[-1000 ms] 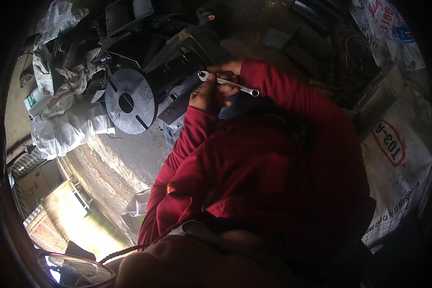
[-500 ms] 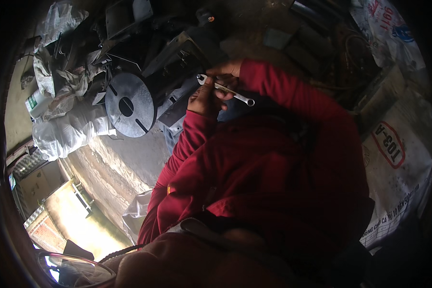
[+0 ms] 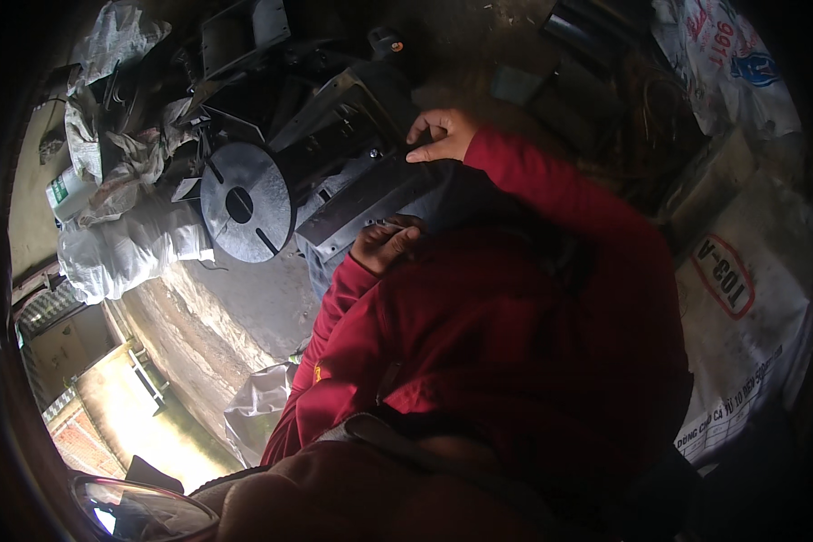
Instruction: The person assembles a metal component by inserting screws and tightening them with a wrench. They handle a circular metal part and a rectangular metal piece, using a wrench to secure the assembly.
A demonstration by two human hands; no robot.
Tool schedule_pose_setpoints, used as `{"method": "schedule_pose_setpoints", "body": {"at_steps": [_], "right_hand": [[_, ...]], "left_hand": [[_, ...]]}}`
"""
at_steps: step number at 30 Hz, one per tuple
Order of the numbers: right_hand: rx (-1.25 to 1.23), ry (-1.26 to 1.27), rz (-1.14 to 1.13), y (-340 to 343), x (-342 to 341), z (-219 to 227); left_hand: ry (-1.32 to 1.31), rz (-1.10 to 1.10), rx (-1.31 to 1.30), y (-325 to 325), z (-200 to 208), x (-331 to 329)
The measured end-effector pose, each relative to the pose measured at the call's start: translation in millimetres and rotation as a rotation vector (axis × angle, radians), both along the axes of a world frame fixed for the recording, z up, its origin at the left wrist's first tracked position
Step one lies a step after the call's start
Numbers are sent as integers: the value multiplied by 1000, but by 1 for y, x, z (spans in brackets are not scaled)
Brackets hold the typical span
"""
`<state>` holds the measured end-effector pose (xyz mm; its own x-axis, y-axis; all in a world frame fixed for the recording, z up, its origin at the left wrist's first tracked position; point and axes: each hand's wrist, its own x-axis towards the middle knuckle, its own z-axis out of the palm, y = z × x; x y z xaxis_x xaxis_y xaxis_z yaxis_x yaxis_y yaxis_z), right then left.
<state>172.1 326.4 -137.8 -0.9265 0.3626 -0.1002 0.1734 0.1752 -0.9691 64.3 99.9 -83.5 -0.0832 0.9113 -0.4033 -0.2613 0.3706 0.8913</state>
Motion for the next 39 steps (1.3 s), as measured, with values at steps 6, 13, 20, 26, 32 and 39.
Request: {"method": "schedule_pose_setpoints", "body": {"at_steps": [6, 13, 20, 26, 32, 39], "right_hand": [[702, 212, 14, 18, -33, 33], [1053, 1, 239, 22, -62, 62], [1040, 38, 224, 17, -69, 50], [1077, -49, 259, 18, -74, 56], [1031, -29, 264, 19, -78, 46], [1094, -76, 260, 22, -77, 53]], "left_hand": [[313, -139, 118, 9, -18, -3], [154, 61, -106, 23, 23, -17], [170, -191, -465, 18, 40, -35], [197, -289, -130, 7, -8, -13], [19, -152, 71, -2, -8, -10], [-68, -26, 80, -13, -4, -22]]}}
